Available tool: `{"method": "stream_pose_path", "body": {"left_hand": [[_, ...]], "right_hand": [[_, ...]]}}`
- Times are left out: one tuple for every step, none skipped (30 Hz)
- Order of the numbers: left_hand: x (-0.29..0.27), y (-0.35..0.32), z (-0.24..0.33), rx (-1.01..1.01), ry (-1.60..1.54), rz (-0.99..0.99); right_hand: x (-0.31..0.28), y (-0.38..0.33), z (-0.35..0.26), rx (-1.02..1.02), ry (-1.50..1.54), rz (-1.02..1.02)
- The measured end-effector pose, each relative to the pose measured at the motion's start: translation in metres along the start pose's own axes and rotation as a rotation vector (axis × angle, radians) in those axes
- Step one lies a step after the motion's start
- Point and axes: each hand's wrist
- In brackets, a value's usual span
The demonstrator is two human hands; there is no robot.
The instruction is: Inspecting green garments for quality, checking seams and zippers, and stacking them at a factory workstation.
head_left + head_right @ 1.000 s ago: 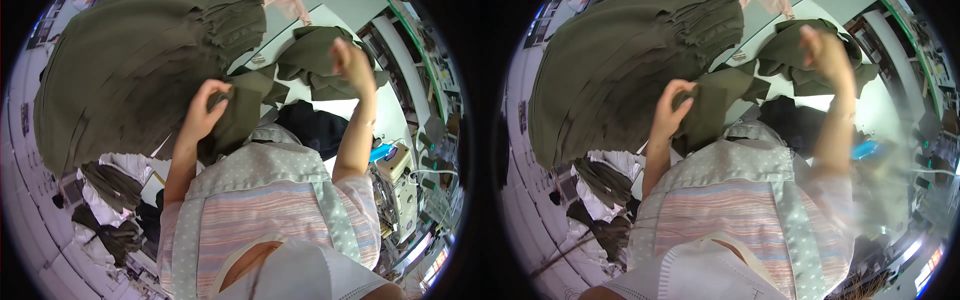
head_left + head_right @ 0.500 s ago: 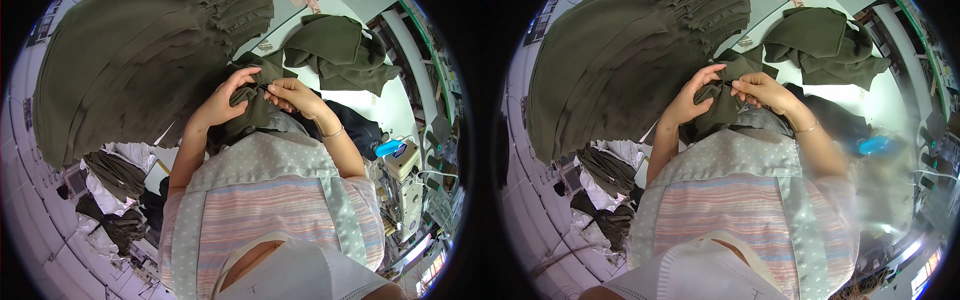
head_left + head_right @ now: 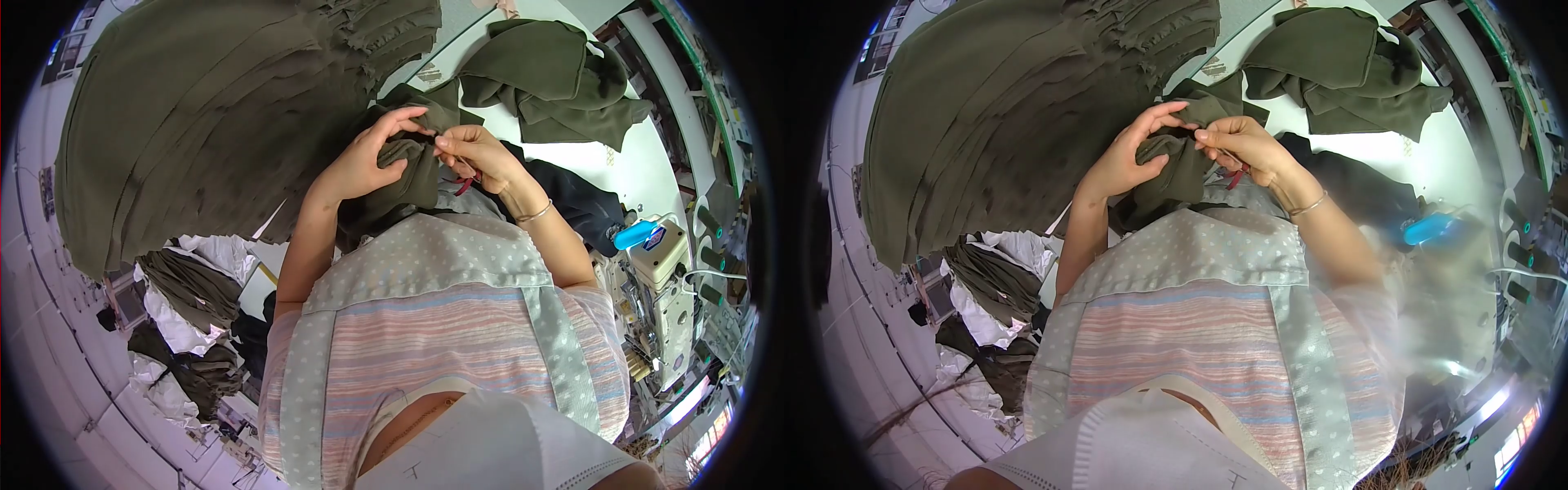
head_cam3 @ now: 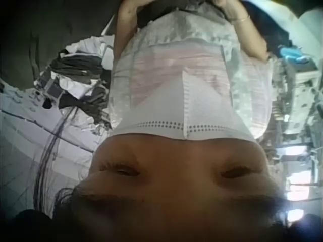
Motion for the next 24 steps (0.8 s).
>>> {"method": "stream_pose_path", "body": {"left_hand": [[-0.002, -0.001, 0.000, 0.025, 0.010, 0.016], [-0.004, -0.001, 0.002, 0.025, 0.012, 0.019], [-0.006, -0.001, 0.005, 0.038, -0.015, 0.066], [-0.009, -0.001, 0.009, 0.051, -0.041, 0.113], [-0.012, -0.001, 0.013, 0.066, -0.065, 0.162], [-0.017, 0.000, 0.019, 0.069, -0.058, 0.167], [-0.024, 0.003, 0.029, 0.076, -0.025, 0.180], [-0.031, 0.006, 0.041, 0.084, 0.010, 0.194], [-0.040, 0.008, 0.051, 0.091, 0.048, 0.216], [-0.048, 0.011, 0.062, 0.103, 0.061, 0.229], [-0.059, 0.013, 0.073, 0.039, 0.144, 0.251], [-0.068, 0.015, 0.084, -0.024, 0.225, 0.273], [-0.075, 0.015, 0.097, -0.092, 0.306, 0.298], [-0.075, 0.019, 0.116, -0.080, 0.315, 0.313], [-0.073, 0.027, 0.137, 0.017, 0.353, 0.407], [-0.068, 0.044, 0.163, 0.140, 0.382, 0.460], [-0.071, 0.051, 0.181, 0.252, 0.421, 0.544], [-0.078, 0.054, 0.192, 0.276, 0.434, 0.548], [-0.087, 0.051, 0.200, 0.303, 0.472, 0.616], [-0.095, 0.048, 0.207, 0.331, 0.510, 0.682], [-0.102, 0.044, 0.214, 0.357, 0.547, 0.747], [-0.109, 0.039, 0.222, 0.370, 0.560, 0.766], [-0.113, 0.039, 0.230, 0.360, 0.521, 0.707], [-0.114, 0.037, 0.238, 0.343, 0.484, 0.646]], "right_hand": [[0.002, -0.004, -0.002, -0.043, 0.028, 0.028], [0.004, -0.008, -0.005, -0.086, 0.057, 0.056], [0.006, -0.010, -0.008, -0.129, 0.084, 0.082], [0.008, -0.008, -0.012, -0.131, 0.081, 0.077], [0.013, -0.004, -0.016, -0.266, -0.123, 0.076], [0.018, 0.000, -0.021, -0.401, -0.329, 0.073], [0.023, 0.002, -0.028, -0.537, -0.536, 0.072], [0.029, 0.001, -0.041, -0.544, -0.545, 0.066], [0.038, 0.000, -0.061, -0.456, -0.616, 0.144], [0.045, -0.004, -0.082, -0.372, -0.689, 0.226], [0.046, -0.006, -0.104, -0.485, -0.690, 0.138], [0.044, -0.006, -0.125, -0.597, -0.689, 0.049], [0.047, -0.004, -0.146, -0.608, -0.703, 0.034], [0.050, -0.004, -0.166, -0.662, -0.773, 0.093], [0.051, -0.001, -0.180, -0.716, -0.843, 0.152], [0.045, -0.009, -0.191, -0.734, -0.859, 0.189], [0.039, -0.004, -0.203, -0.771, -0.806, 0.157], [0.034, 0.001, -0.213, -0.805, -0.751, 0.126], [0.042, 0.010, -0.219, -0.830, -0.698, 0.065], [0.050, 0.016, -0.213, -0.841, -0.715, 0.037], [0.060, 0.020, -0.197, -0.840, -0.739, -0.067], [0.069, 0.024, -0.186, -0.838, -0.764, -0.164], [0.065, 0.030, -0.181, -0.851, -0.777, -0.170], [0.060, 0.037, -0.173, -0.827, -0.658, -0.292]]}}
Point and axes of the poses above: each hand's wrist, its own y-axis towards the middle knuckle, its own x-axis out of the palm, z = x × y, and after that the axes turned 7 degrees about -z, right-handed
